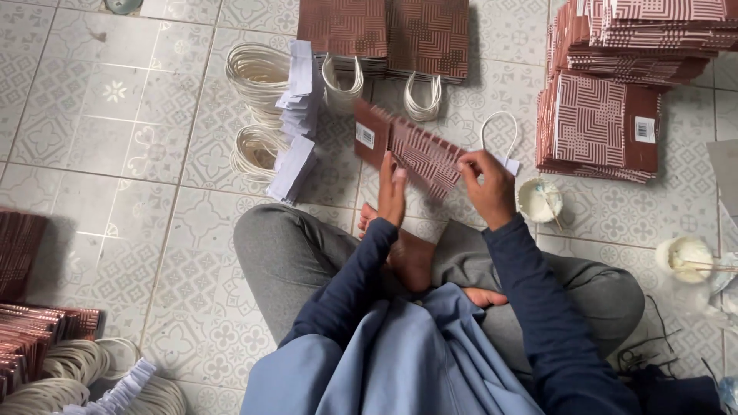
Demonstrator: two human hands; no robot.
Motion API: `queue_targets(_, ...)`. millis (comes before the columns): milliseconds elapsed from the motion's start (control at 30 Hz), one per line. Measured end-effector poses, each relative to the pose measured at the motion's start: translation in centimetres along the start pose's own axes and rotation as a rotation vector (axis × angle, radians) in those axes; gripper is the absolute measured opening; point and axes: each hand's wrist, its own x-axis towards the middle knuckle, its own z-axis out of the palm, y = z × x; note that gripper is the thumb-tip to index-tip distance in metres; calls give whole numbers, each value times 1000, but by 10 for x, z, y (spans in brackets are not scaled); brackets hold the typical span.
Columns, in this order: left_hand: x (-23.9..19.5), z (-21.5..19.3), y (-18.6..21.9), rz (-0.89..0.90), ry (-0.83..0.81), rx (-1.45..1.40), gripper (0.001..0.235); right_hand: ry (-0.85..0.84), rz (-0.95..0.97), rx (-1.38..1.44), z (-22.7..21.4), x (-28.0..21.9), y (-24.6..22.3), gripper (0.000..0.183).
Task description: The person sits on the floor and assembles gift bags by applying glue to white paper tabs and attaching them to the handles of patterned paper bags. The person repeatedly picks up a bag, applies adhesive, secures the handle, and stacks the finished bag.
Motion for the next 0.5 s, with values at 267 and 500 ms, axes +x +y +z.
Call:
queue_targets(267, -14, -13, -95, -674, 185, -807, 62, -6, -395, -44, 12, -66, -69, 10)
queue_targets(500, -11, -20, -143, -708, 503, -769, 47, -278, -196, 193, 49, -121, -34, 26)
